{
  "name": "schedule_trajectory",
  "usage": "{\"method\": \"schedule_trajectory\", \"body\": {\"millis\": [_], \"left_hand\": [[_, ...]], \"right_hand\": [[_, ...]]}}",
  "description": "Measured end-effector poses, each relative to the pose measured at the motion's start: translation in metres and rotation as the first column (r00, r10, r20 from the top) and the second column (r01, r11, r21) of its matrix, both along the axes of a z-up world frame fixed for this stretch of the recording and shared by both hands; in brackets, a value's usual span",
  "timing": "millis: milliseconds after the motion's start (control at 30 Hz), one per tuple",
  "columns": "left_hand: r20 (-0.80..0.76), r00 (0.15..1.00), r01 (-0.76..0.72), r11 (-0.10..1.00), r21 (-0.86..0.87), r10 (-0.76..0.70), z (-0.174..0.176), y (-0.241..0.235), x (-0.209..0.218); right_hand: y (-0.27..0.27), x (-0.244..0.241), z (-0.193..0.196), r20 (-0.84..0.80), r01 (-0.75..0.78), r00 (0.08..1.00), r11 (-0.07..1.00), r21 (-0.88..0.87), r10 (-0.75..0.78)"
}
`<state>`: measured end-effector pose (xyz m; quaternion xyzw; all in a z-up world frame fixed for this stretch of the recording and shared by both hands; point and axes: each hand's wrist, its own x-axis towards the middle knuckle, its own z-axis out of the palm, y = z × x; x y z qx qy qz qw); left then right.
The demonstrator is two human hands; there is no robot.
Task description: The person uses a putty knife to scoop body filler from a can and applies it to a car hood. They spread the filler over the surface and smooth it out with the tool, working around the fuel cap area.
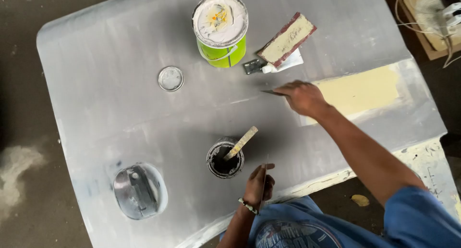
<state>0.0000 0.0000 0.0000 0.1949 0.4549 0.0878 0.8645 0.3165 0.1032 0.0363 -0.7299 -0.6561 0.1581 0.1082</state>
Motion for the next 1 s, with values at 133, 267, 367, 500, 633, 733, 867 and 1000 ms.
{"method": "schedule_trajectory", "body": {"millis": [133,267,367,500,633,733,867,1000], "left_hand": [[-0.036,0.998,-0.060,0.998,-0.018,0.059,0.007,0.003,0.001],[-0.011,0.993,-0.119,0.992,-0.035,0.119,0.005,0.002,0.003],[-0.013,0.994,-0.112,0.993,-0.034,0.112,0.005,0.008,0.008],[0.035,0.994,-0.106,0.994,0.000,0.106,-0.015,0.012,0.011],[0.053,0.993,-0.104,0.994,-0.025,0.105,-0.019,0.023,0.020],[0.057,0.994,-0.085,0.995,-0.060,0.089,-0.024,0.018,0.019],[0.056,0.996,-0.070,0.997,-0.029,0.072,-0.027,0.027,0.027],[0.058,0.996,-0.070,0.997,-0.039,0.072,-0.027,0.013,0.015]], "right_hand": [[0.044,-0.007,0.010,0.080,-0.109,0.989,0.972,-0.210,0.128],[0.056,-0.018,0.028,0.068,-0.007,0.996,0.772,-0.636,0.065],[0.042,-0.013,-0.004,0.066,-0.004,0.996,0.782,-0.624,0.058],[0.006,-0.019,-0.029,0.111,-0.075,0.979,0.802,-0.593,0.173],[0.015,-0.022,0.001,0.089,-0.129,0.968,0.773,-0.621,0.233],[0.032,-0.029,0.010,0.071,-0.001,0.996,0.806,-0.592,0.053],[0.048,-0.025,-0.001,0.073,0.037,0.997,0.825,-0.564,0.005],[0.020,-0.040,-0.017,0.136,-0.050,0.978,0.809,-0.585,0.159]]}}
